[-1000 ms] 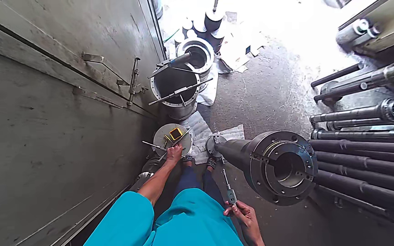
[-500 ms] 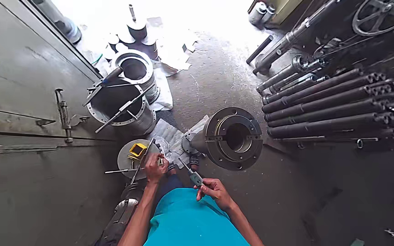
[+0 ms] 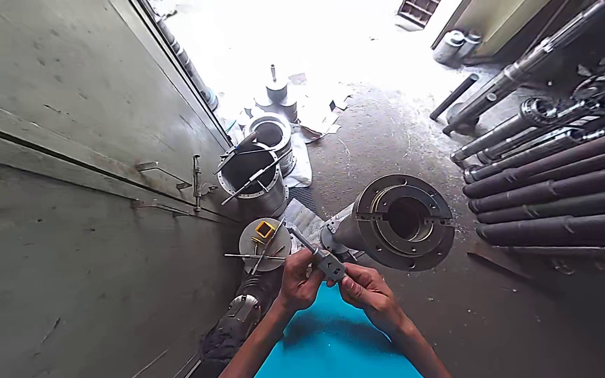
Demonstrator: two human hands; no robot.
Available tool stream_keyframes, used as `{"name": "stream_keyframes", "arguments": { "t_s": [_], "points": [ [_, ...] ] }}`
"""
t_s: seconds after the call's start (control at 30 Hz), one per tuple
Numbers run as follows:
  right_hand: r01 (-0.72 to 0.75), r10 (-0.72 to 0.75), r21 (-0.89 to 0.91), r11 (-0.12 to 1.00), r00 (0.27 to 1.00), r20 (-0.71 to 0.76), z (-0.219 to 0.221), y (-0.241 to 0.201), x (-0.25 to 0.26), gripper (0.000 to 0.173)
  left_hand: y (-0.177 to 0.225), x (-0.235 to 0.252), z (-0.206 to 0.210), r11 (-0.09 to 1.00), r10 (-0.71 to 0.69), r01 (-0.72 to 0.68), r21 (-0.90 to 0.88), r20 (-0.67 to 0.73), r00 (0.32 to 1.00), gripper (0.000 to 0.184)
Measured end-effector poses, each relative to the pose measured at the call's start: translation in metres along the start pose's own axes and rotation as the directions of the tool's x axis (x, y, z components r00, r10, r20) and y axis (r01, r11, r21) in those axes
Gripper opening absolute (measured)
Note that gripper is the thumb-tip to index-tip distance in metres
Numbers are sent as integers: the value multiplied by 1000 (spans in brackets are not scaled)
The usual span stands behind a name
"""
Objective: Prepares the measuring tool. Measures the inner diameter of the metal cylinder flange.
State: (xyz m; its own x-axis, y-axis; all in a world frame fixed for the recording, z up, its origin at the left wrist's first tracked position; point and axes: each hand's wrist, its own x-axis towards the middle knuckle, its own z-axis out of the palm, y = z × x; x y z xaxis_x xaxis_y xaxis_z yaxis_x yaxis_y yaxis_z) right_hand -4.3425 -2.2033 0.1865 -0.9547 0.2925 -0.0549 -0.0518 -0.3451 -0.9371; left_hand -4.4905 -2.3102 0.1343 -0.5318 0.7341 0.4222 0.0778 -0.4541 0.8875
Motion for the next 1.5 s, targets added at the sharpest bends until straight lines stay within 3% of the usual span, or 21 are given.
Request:
{"name": "stream_keyframes", "arguments": {
  "t_s": [0.2, 0.33, 0.4, 0.5, 0.57, 0.73, 1.0, 1.37, 1.5],
  "points": [
    [-20, 21, 57, 998, 1000, -19, 12, 4, 3, 26, 5, -3, -9, 998, 63, -62, 6, -70, 996, 16],
    [-49, 49, 0, 999, 999, -15, 15, 3, 7, 23, 5, -6, -14, 996, 80, -76, 46, -87, 993, 17],
    [-68, 55, -174, 982, 995, -77, 17, -3, 8, 22, 4, -7, -17, 997, 70, -66, 36, -108, 992, 20],
    [-115, 4, -565, 817, 981, -195, 16, -14, 2, 34, 4, -8, -15, 998, 20, -29, -47, -188, 982, 23],
    [-108, -84, -673, 732, 966, -246, 16, -15, -4, 23, 3, -8, -15, 994, 4, -28, -102, -222, 975, 25],
    [-38, -257, -746, 665, 926, -276, 18, -15, -12, 19, 0, -9, -17, 988, -37, 2, -157, -219, 975, 22],
    [8, -300, -735, 678, 916, -266, 15, -16, -16, 20, 0, -3, -19, 979, 1, -33, -200, -158, 987, 19],
    [41, -557, -946, 322, 816, -154, 12, -14, -15, 14, 2, -5, -19, 978, -60, 23, -209, -174, 983, 16],
    [52, -622, -960, 276, 771, -137, 13, -12, -13, 8, 0, -8, -18, 972, -76, 31, -234, -186, 980, 18]
  ]
}}
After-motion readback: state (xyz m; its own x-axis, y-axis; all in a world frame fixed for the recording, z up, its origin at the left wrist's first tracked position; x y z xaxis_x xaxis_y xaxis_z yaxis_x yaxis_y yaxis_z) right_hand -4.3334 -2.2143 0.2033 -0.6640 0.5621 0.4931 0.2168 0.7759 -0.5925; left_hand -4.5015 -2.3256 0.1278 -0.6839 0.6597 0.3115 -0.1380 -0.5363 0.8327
